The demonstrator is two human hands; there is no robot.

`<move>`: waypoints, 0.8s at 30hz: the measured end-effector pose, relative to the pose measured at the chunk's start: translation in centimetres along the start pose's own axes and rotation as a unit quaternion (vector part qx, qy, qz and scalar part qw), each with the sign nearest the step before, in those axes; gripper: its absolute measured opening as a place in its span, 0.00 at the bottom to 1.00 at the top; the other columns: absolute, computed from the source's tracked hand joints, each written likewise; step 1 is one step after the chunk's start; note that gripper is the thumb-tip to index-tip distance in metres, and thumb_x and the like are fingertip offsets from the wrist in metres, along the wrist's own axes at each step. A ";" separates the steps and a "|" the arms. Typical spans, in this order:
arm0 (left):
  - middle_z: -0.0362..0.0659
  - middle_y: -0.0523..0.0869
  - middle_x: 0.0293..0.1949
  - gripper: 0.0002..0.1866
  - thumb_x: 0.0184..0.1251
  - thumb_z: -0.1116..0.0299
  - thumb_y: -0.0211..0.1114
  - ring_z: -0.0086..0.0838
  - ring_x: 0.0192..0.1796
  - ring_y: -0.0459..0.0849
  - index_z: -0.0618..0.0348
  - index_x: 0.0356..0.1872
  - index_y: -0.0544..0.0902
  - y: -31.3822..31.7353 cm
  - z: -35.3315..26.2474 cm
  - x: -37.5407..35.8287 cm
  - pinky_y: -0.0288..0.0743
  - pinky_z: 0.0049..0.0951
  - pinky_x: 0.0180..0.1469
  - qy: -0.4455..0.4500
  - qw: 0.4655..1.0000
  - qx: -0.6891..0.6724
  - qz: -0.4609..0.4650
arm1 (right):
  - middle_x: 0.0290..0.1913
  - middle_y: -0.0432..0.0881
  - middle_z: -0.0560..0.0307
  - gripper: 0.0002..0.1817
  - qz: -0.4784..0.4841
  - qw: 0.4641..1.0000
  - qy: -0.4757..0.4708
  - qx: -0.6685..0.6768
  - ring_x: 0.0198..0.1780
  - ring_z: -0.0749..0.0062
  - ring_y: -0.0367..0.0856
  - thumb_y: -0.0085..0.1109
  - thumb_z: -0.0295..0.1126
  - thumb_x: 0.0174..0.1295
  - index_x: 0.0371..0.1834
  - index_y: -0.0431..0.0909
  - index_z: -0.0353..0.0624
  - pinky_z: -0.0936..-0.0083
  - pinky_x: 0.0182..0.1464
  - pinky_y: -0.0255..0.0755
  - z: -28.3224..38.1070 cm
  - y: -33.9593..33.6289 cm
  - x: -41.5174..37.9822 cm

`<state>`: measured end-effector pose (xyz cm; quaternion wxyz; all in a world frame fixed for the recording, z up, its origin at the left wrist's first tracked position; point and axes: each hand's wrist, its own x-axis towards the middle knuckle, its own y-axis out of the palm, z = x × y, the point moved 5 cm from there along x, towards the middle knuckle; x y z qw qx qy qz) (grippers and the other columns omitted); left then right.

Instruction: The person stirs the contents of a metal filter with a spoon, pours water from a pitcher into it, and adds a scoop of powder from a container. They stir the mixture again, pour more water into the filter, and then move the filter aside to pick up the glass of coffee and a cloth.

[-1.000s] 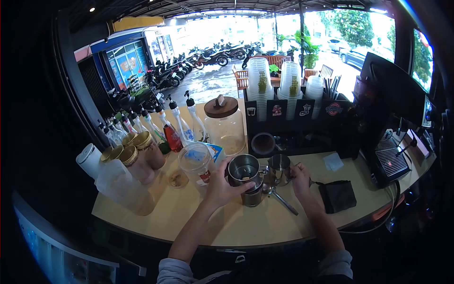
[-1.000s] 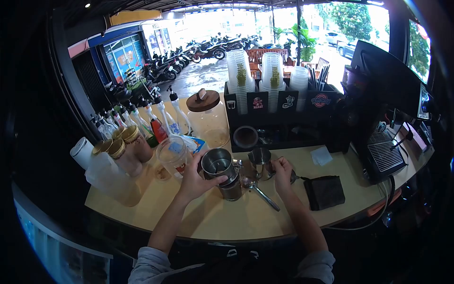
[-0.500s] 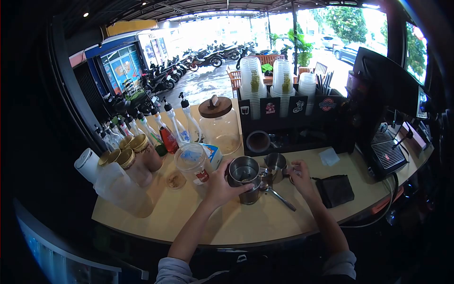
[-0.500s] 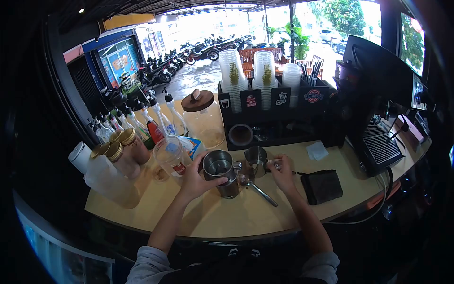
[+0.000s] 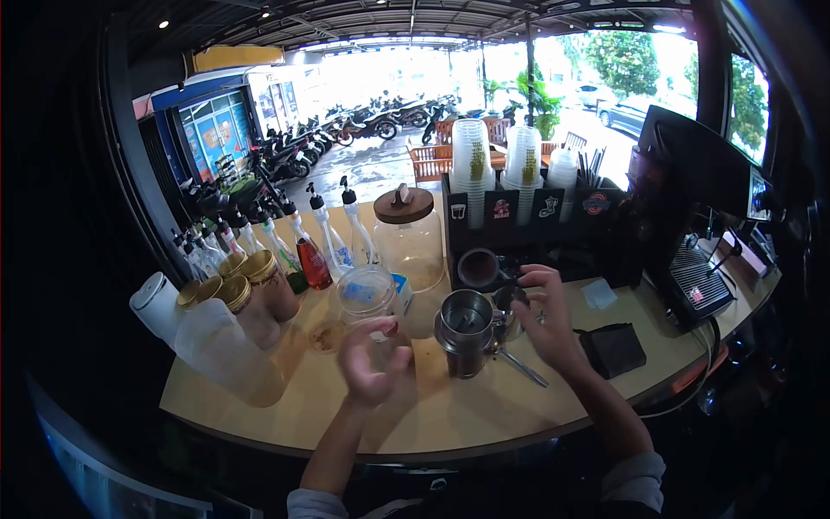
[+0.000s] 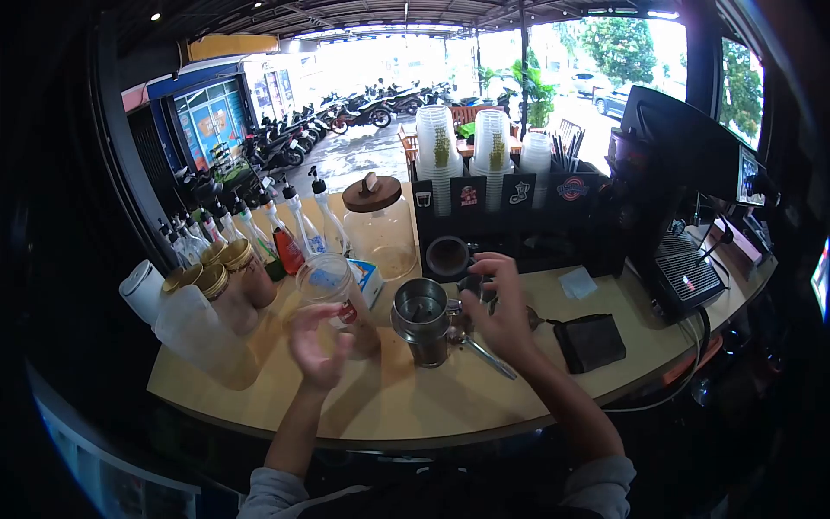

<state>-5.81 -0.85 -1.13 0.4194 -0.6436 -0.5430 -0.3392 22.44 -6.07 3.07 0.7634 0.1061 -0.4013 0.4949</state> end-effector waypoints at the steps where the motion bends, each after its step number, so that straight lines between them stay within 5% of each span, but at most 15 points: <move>1: 0.47 0.77 0.56 0.43 0.52 0.60 0.77 0.32 0.57 0.77 0.62 0.67 0.64 -1.2 1.3 -0.6 0.69 0.33 0.60 0.000 1.000 -0.002 0.001 | 0.58 0.70 0.50 0.19 0.038 0.998 -0.042 -0.015 0.60 0.61 0.72 0.62 0.26 0.57 0.52 0.69 0.40 0.65 0.54 0.71 1.9 1.1 0.0; 3: 0.48 0.74 0.59 0.46 0.50 0.60 0.78 0.34 0.58 0.75 0.60 0.68 0.61 -5.0 4.4 -2.8 0.68 0.36 0.62 -0.089 0.978 -0.008 -0.186 | 0.58 0.71 0.49 0.18 0.083 0.993 -0.081 -0.028 0.59 0.60 0.73 0.62 0.26 0.58 0.50 0.70 0.39 0.65 0.54 0.71 4.7 3.4 0.2; 4: 0.48 0.74 0.59 0.46 0.50 0.60 0.78 0.34 0.58 0.75 0.60 0.68 0.61 -5.3 5.0 -2.8 0.68 0.36 0.62 -0.092 0.978 -0.005 -0.189 | 0.56 0.72 0.47 0.16 0.118 0.987 -0.113 -0.015 0.57 0.57 0.75 0.61 0.26 0.58 0.49 0.71 0.38 0.65 0.53 0.72 5.9 4.7 0.7; 7: 0.50 0.70 0.63 0.50 0.46 0.62 0.81 0.35 0.60 0.73 0.62 0.68 0.59 -5.3 7.5 -2.8 0.63 0.36 0.66 -0.132 0.980 0.023 -0.145 | 0.49 0.77 0.46 0.12 0.193 0.968 -0.158 0.006 0.51 0.54 0.79 0.59 0.24 0.59 0.45 0.74 0.37 0.65 0.52 0.73 8.7 9.1 2.9; 9: 0.50 0.65 0.66 0.56 0.38 0.64 0.85 0.39 0.62 0.73 0.63 0.69 0.56 -3.3 9.6 -3.9 0.65 0.39 0.67 -0.232 0.972 -0.041 0.010 | 0.45 0.80 0.47 0.10 0.228 0.959 -0.170 0.012 0.49 0.54 0.81 0.58 0.24 0.59 0.44 0.76 0.37 0.64 0.52 0.73 9.4 12.1 4.5; 12: 0.49 0.67 0.66 0.60 0.33 0.67 0.86 0.43 0.64 0.73 0.61 0.69 0.55 -1.4 10.3 -6.1 0.68 0.41 0.67 -0.339 0.929 -0.093 0.117 | 0.38 0.83 0.43 0.08 0.303 0.934 -0.184 -0.032 0.42 0.50 0.83 0.55 0.24 0.61 0.40 0.79 0.33 0.63 0.48 0.75 8.1 16.9 6.4; 15: 0.52 0.70 0.64 0.57 0.33 0.65 0.86 0.43 0.65 0.73 0.60 0.67 0.58 -1.2 11.8 -7.1 0.70 0.43 0.65 -0.310 0.942 -0.023 0.128 | 0.33 0.84 0.40 0.09 0.379 0.914 -0.133 -0.051 0.37 0.48 0.83 0.53 0.27 0.61 0.35 0.81 0.31 0.62 0.44 0.76 6.7 20.1 8.3; 18: 0.54 0.73 0.62 0.56 0.33 0.64 0.86 0.43 0.64 0.74 0.60 0.66 0.59 -1.2 11.8 -7.0 0.70 0.41 0.65 -0.300 0.942 -0.020 0.149 | 0.32 0.84 0.38 0.11 0.495 0.850 -0.130 -0.124 0.36 0.47 0.83 0.53 0.29 0.59 0.33 0.81 0.30 0.63 0.43 0.76 5.1 23.0 8.4; 20: 0.54 0.74 0.60 0.56 0.33 0.62 0.86 0.44 0.64 0.74 0.59 0.66 0.59 -1.3 11.6 -6.9 0.70 0.41 0.65 -0.310 0.939 -0.016 0.150 | 0.31 0.84 0.39 0.11 0.587 0.725 -0.150 -0.328 0.35 0.49 0.83 0.53 0.30 0.58 0.29 0.83 0.33 0.63 0.42 0.76 3.1 24.6 7.0; 24: 0.54 0.74 0.60 0.56 0.32 0.61 0.85 0.46 0.64 0.74 0.58 0.66 0.59 -1.3 11.4 -6.9 0.69 0.42 0.65 -0.277 0.948 0.006 0.159 | 0.48 0.83 0.48 0.14 0.674 0.561 -0.306 -0.371 0.51 0.60 0.81 0.55 0.35 0.61 0.41 0.83 0.36 0.65 0.56 0.73 -5.1 26.5 2.8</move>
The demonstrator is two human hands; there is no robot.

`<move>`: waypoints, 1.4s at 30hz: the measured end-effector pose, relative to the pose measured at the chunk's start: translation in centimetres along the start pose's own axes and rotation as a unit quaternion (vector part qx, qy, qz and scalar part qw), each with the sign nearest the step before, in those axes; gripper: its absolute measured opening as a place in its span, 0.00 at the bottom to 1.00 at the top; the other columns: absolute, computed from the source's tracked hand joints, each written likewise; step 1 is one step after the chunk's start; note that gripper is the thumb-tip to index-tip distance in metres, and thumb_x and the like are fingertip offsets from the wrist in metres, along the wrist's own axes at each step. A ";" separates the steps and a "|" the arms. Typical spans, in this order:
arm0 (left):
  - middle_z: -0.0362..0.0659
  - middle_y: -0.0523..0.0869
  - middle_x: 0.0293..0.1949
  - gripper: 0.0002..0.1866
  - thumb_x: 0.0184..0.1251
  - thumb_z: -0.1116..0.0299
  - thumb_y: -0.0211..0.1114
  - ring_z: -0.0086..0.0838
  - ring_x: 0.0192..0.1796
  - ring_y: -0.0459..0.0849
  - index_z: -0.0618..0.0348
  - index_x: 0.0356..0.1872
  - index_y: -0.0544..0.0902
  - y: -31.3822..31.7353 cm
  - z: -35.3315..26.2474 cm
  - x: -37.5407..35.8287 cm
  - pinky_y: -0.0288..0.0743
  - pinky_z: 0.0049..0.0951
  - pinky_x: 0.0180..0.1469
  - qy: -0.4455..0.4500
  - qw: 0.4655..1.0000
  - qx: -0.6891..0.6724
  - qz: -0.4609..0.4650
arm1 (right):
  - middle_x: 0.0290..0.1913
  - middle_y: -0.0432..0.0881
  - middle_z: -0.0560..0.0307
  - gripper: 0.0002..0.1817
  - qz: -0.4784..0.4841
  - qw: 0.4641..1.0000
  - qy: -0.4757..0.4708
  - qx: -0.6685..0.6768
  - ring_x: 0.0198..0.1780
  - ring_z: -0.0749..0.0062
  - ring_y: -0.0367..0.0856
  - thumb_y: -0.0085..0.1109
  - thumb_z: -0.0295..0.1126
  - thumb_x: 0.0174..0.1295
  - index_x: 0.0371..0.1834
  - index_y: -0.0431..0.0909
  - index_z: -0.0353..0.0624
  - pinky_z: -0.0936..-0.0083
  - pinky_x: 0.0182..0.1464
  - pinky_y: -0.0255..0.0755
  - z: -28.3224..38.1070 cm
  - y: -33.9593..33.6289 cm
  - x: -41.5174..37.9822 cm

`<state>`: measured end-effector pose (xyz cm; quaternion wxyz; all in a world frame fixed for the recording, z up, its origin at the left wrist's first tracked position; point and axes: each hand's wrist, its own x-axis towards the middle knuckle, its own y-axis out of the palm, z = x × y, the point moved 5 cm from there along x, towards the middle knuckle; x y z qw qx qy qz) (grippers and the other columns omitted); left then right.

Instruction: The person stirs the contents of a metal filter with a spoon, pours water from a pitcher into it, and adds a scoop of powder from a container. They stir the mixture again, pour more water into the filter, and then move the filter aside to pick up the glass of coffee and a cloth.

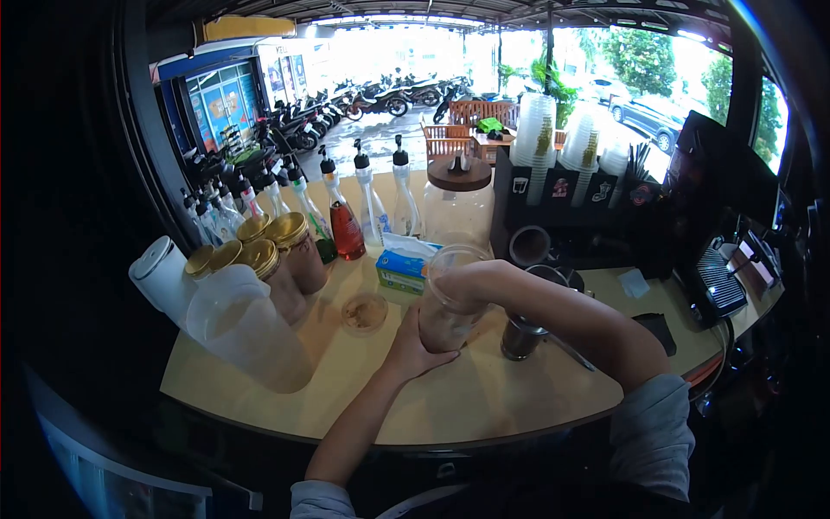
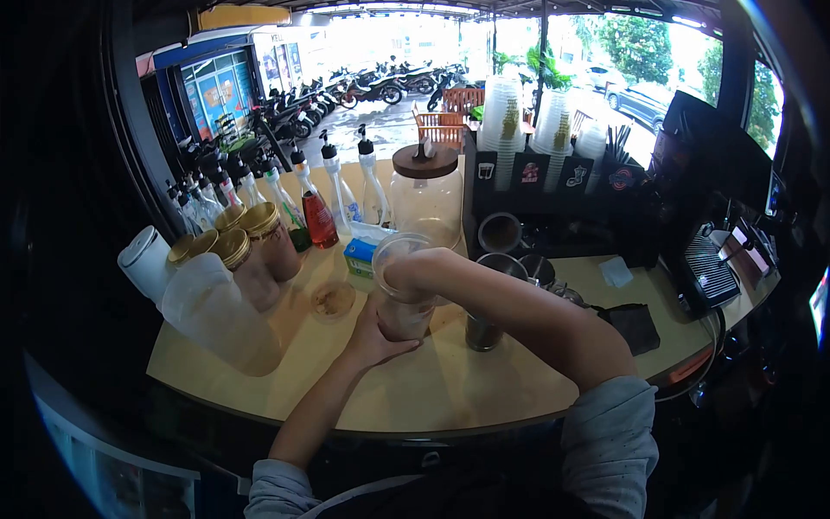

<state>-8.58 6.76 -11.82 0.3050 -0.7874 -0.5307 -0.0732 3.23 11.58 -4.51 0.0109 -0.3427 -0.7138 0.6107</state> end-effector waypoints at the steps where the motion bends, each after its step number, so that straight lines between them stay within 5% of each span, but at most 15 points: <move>1: 0.55 0.73 0.60 0.56 0.32 0.61 0.85 0.47 0.64 0.73 0.58 0.66 0.59 -0.1 -0.3 -0.1 0.69 0.42 0.65 0.014 1.000 0.013 -0.002 | 0.54 0.82 0.51 0.16 0.024 0.996 -0.068 -0.045 0.57 0.62 0.78 0.55 0.37 0.62 0.45 0.82 0.37 0.66 0.61 0.71 0.8 0.7 0.1; 2: 0.55 0.73 0.60 0.56 0.32 0.61 0.85 0.47 0.64 0.73 0.58 0.66 0.59 -0.1 -0.5 -0.1 0.69 0.42 0.65 0.010 1.000 0.013 -0.003 | 0.54 0.82 0.51 0.16 0.024 0.996 -0.073 -0.044 0.57 0.62 0.78 0.55 0.37 0.62 0.45 0.82 0.37 0.66 0.61 0.71 0.9 1.1 0.2; 4: 0.55 0.72 0.60 0.56 0.33 0.62 0.84 0.48 0.64 0.73 0.57 0.67 0.58 -0.2 -1.1 -0.1 0.68 0.43 0.65 0.017 0.999 0.032 -0.004 | 0.50 0.84 0.44 0.17 -0.016 0.986 0.003 0.165 0.52 0.59 0.83 0.61 0.35 0.58 0.46 0.83 0.35 0.68 0.56 0.74 0.4 0.5 0.1; 8: 0.55 0.72 0.60 0.56 0.34 0.63 0.84 0.49 0.64 0.72 0.57 0.67 0.57 -0.1 -0.7 0.0 0.68 0.43 0.65 0.022 0.999 0.039 -0.002 | 0.47 0.84 0.42 0.16 -0.020 0.993 -0.104 -0.047 0.49 0.57 0.83 0.62 0.33 0.56 0.45 0.83 0.35 0.68 0.55 0.75 2.3 -2.2 -2.0; 10: 0.55 0.72 0.60 0.56 0.34 0.63 0.84 0.49 0.64 0.72 0.57 0.67 0.57 0.0 -0.7 0.0 0.68 0.43 0.65 0.023 0.999 0.022 0.002 | 0.44 0.85 0.42 0.15 -0.082 0.989 -0.077 0.100 0.46 0.55 0.84 0.64 0.31 0.53 0.42 0.84 0.34 0.68 0.52 0.76 1.7 -2.7 -2.3; 14: 0.55 0.72 0.60 0.56 0.34 0.63 0.84 0.49 0.64 0.72 0.57 0.67 0.57 0.0 -0.8 0.0 0.68 0.43 0.65 0.030 0.999 0.026 0.001 | 0.42 0.85 0.42 0.13 -0.014 0.999 -0.035 0.035 0.44 0.55 0.85 0.64 0.30 0.52 0.38 0.84 0.33 0.66 0.49 0.76 2.3 -3.9 -3.0; 16: 0.56 0.71 0.61 0.56 0.34 0.63 0.84 0.49 0.65 0.72 0.57 0.67 0.57 0.0 -0.7 0.1 0.68 0.43 0.66 0.034 0.999 0.030 0.001 | 0.40 0.85 0.41 0.12 -0.024 0.974 0.083 0.211 0.43 0.55 0.85 0.63 0.30 0.52 0.35 0.84 0.32 0.66 0.47 0.76 1.6 -4.6 -3.6; 19: 0.55 0.71 0.61 0.57 0.34 0.63 0.84 0.49 0.65 0.72 0.58 0.68 0.56 0.0 -0.6 0.1 0.68 0.43 0.66 0.042 0.998 0.037 0.002 | 0.40 0.85 0.41 0.12 -0.044 0.972 0.100 0.207 0.43 0.55 0.84 0.63 0.30 0.52 0.36 0.84 0.32 0.65 0.46 0.76 1.6 -5.1 -3.9; 29: 0.55 0.72 0.61 0.56 0.35 0.63 0.84 0.48 0.65 0.72 0.58 0.68 0.56 -0.2 -1.2 -0.1 0.68 0.42 0.66 0.040 0.999 0.037 0.002 | 0.39 0.84 0.40 0.14 -0.051 0.958 0.117 0.255 0.43 0.53 0.82 0.65 0.30 0.49 0.38 0.83 0.34 0.65 0.47 0.75 2.1 -6.6 -5.0; 37: 0.54 0.71 0.61 0.56 0.36 0.64 0.84 0.49 0.65 0.72 0.56 0.68 0.57 -0.1 -1.2 -0.1 0.68 0.43 0.66 0.033 0.999 0.039 0.002 | 0.27 0.80 0.41 0.09 -0.074 0.956 0.096 0.268 0.30 0.54 0.76 0.57 0.27 0.48 0.29 0.82 0.32 0.64 0.38 0.72 2.2 -7.5 -5.8; 42: 0.54 0.71 0.62 0.56 0.35 0.64 0.84 0.47 0.66 0.71 0.56 0.68 0.57 0.0 -0.5 -0.1 0.67 0.43 0.67 0.033 0.999 0.020 0.004 | 0.27 0.80 0.44 0.10 -0.070 0.947 0.091 0.302 0.29 0.60 0.77 0.55 0.25 0.48 0.32 0.82 0.32 0.65 0.37 0.72 1.8 -8.2 -6.6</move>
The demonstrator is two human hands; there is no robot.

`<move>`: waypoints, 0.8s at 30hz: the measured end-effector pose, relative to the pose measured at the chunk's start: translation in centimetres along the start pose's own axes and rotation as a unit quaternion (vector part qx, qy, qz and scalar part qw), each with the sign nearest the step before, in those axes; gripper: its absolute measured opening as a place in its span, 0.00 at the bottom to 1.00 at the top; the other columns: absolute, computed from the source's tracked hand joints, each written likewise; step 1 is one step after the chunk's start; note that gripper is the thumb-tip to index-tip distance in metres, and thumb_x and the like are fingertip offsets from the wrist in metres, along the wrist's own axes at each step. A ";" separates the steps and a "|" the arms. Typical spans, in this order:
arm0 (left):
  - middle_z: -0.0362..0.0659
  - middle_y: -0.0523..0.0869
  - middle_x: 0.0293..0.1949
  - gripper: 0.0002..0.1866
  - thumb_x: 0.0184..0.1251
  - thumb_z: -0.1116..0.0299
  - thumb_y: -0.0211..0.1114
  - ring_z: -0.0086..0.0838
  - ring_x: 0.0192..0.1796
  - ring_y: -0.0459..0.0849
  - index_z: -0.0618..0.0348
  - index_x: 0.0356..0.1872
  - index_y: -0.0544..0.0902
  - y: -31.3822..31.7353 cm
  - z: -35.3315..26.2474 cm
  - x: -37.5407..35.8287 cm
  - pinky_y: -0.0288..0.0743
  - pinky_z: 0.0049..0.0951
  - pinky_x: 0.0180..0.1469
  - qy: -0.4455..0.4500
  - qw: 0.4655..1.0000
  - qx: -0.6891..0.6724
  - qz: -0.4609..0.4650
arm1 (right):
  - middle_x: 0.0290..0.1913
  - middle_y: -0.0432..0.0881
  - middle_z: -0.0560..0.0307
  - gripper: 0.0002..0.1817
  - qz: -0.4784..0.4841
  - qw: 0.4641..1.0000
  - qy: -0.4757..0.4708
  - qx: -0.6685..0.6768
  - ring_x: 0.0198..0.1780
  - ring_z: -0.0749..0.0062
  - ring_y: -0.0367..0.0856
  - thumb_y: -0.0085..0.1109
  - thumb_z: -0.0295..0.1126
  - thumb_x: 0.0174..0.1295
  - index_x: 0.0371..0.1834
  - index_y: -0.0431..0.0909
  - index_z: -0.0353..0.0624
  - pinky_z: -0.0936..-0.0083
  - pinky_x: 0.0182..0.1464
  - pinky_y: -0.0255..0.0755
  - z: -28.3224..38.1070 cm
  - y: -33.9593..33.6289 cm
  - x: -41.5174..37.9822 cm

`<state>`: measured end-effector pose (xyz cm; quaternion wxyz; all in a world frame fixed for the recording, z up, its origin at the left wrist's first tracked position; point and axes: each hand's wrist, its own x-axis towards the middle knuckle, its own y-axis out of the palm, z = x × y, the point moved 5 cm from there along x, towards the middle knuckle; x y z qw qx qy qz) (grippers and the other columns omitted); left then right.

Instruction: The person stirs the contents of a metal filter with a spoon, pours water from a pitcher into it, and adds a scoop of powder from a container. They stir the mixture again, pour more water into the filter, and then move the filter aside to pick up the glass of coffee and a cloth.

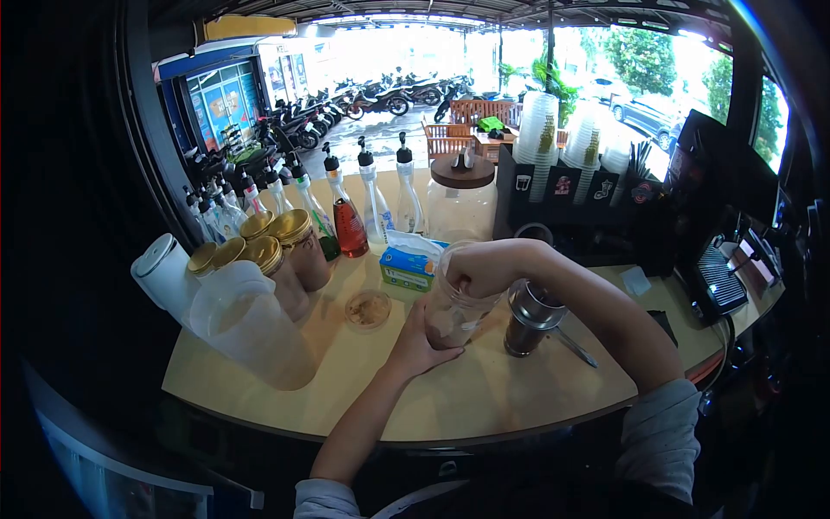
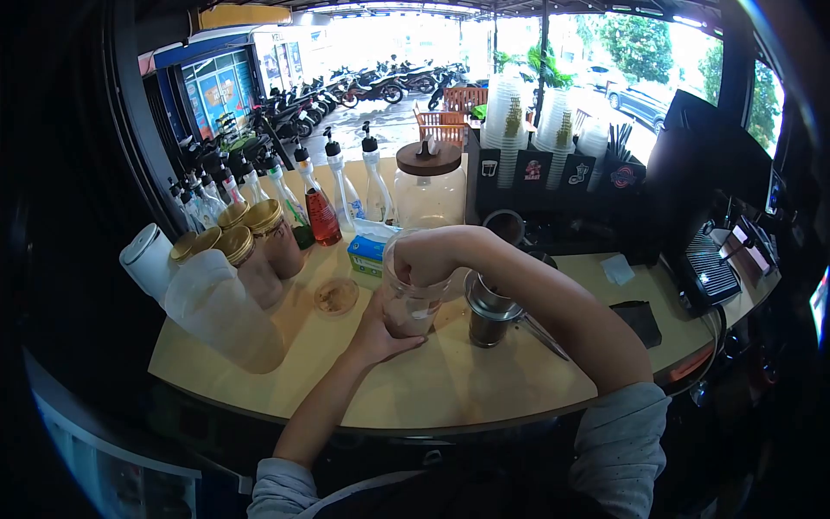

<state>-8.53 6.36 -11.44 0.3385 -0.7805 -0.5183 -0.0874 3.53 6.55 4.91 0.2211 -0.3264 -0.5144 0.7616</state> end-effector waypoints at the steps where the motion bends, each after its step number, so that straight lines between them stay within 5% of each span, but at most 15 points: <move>1: 0.53 0.71 0.62 0.56 0.35 0.64 0.84 0.46 0.66 0.71 0.56 0.68 0.57 0.0 -0.2 0.0 0.67 0.42 0.67 0.002 1.000 0.007 0.000 | 0.27 0.80 0.45 0.11 -0.006 0.999 0.001 0.037 0.29 0.62 0.77 0.54 0.25 0.48 0.34 0.82 0.33 0.66 0.37 0.72 0.3 -0.5 -0.7; 9: 0.52 0.72 0.63 0.59 0.33 0.65 0.85 0.43 0.66 0.72 0.59 0.69 0.57 -0.1 0.0 -0.3 0.67 0.41 0.67 -0.010 1.000 -0.011 -0.007 | 0.25 0.78 0.61 0.12 -0.104 0.991 0.003 0.082 0.29 0.78 0.76 0.63 0.33 0.57 0.41 0.83 0.37 0.77 0.36 0.71 0.8 -4.0 -5.1; 24: 0.48 0.76 0.60 0.52 0.34 0.67 0.86 0.36 0.62 0.77 0.62 0.65 0.64 0.1 1.2 -0.6 0.72 0.38 0.64 -0.048 0.997 -0.061 -0.019 | 0.32 0.82 0.61 0.10 -0.360 0.913 0.000 0.191 0.34 0.83 0.76 0.63 0.30 0.62 0.43 0.81 0.37 0.81 0.41 0.71 -3.6 -2.4 -14.5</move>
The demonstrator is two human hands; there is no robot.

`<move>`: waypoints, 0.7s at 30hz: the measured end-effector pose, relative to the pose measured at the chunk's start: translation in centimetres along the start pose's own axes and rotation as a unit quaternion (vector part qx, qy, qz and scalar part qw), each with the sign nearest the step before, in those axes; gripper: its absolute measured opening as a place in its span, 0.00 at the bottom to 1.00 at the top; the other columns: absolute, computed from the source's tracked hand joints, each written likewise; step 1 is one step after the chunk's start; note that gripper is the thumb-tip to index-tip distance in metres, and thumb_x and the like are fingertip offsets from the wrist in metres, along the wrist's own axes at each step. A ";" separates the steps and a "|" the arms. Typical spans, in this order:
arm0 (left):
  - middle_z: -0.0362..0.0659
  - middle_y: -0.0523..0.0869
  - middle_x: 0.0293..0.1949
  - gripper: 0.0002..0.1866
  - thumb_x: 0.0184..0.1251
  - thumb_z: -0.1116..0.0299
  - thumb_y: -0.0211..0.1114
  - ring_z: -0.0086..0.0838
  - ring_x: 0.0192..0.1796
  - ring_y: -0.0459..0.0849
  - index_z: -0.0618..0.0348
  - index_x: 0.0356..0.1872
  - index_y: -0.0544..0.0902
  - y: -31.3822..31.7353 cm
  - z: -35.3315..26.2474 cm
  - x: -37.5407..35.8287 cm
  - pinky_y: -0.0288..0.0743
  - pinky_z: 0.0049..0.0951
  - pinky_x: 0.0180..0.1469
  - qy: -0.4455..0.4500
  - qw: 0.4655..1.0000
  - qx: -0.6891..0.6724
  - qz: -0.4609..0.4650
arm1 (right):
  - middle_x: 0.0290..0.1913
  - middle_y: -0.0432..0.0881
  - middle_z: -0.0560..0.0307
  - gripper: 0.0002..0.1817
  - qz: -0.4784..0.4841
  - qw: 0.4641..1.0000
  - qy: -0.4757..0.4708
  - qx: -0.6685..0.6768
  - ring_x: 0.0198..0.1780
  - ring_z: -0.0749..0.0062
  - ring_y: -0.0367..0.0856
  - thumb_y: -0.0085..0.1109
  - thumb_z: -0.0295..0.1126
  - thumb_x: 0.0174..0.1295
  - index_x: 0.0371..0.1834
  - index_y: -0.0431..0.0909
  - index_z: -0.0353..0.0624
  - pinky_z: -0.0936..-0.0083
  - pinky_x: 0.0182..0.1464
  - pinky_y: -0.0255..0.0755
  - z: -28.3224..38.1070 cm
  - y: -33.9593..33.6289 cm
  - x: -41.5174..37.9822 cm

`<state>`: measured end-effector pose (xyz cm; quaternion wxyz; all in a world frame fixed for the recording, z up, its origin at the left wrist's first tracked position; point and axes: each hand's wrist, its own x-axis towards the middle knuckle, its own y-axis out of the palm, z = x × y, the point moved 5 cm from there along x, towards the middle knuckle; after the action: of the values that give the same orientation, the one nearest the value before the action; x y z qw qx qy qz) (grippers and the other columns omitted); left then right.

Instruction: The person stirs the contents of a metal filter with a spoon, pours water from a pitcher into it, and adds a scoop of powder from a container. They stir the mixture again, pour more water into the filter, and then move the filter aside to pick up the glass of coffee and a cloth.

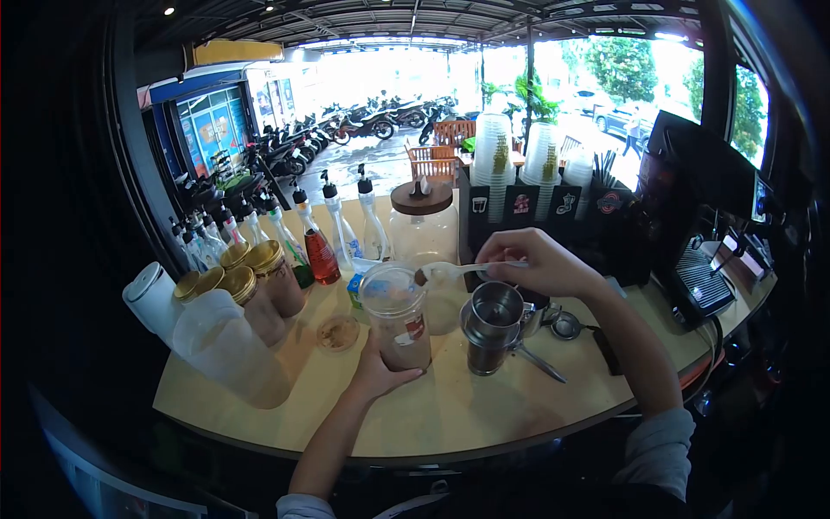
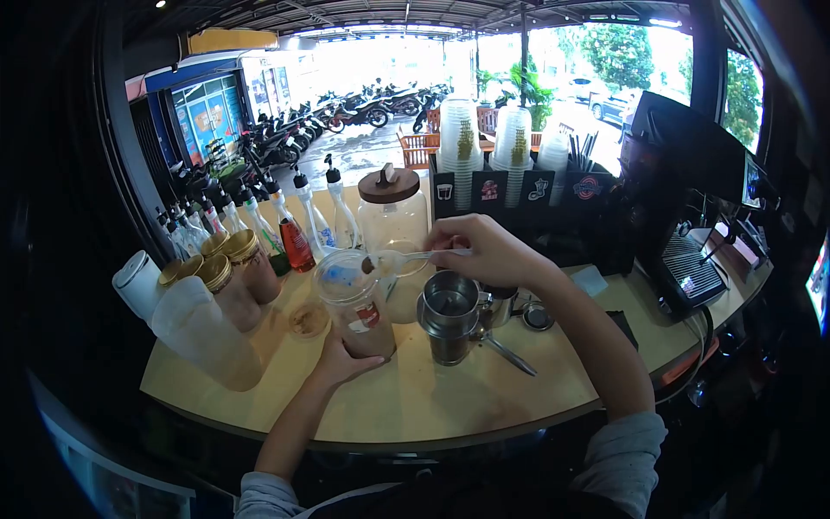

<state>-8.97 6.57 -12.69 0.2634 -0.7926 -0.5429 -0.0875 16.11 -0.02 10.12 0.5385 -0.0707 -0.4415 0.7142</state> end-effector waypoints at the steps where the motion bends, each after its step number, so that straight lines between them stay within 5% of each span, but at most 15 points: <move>1: 0.48 0.77 0.59 0.51 0.34 0.68 0.86 0.36 0.61 0.78 0.62 0.64 0.66 0.0 -0.1 0.0 0.73 0.38 0.64 -0.006 1.000 -0.004 0.002 | 0.33 0.82 0.57 0.09 -0.017 1.000 0.003 -0.026 0.35 0.81 0.78 0.62 0.28 0.61 0.42 0.80 0.36 0.78 0.43 0.72 0.6 -0.6 -0.9; 6: 0.51 0.77 0.59 0.54 0.31 0.66 0.86 0.39 0.62 0.77 0.62 0.65 0.64 0.1 1.3 0.1 0.72 0.39 0.64 -0.029 1.000 -0.006 0.011 | 0.35 0.82 0.54 0.08 -0.103 0.994 -0.011 -0.045 0.35 0.74 0.80 0.60 0.26 0.62 0.43 0.80 0.37 0.74 0.40 0.73 -0.7 -1.8 -5.6; 8: 0.51 0.78 0.58 0.53 0.32 0.65 0.86 0.38 0.61 0.78 0.62 0.64 0.65 0.3 1.2 0.0 0.73 0.38 0.63 -0.052 0.999 -0.013 0.011 | 0.37 0.81 0.49 0.07 -0.158 0.982 0.045 -0.095 0.38 0.56 0.83 0.59 0.24 0.61 0.41 0.79 0.35 0.68 0.41 0.75 -1.3 -2.2 -7.5; 21: 0.49 0.82 0.52 0.43 0.34 0.69 0.86 0.33 0.55 0.82 0.66 0.57 0.73 0.7 1.1 -0.4 0.77 0.35 0.58 -0.067 0.996 -0.057 -0.024 | 0.36 0.78 0.55 0.10 -0.184 0.973 0.014 -0.136 0.33 0.59 0.82 0.59 0.25 0.63 0.48 0.77 0.44 0.67 0.32 0.74 -4.7 -0.4 -10.1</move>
<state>-8.65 6.67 -14.00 0.1792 -0.7970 -0.5724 -0.0714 23.27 -5.78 3.78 0.6522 -0.0713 -0.5321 0.5352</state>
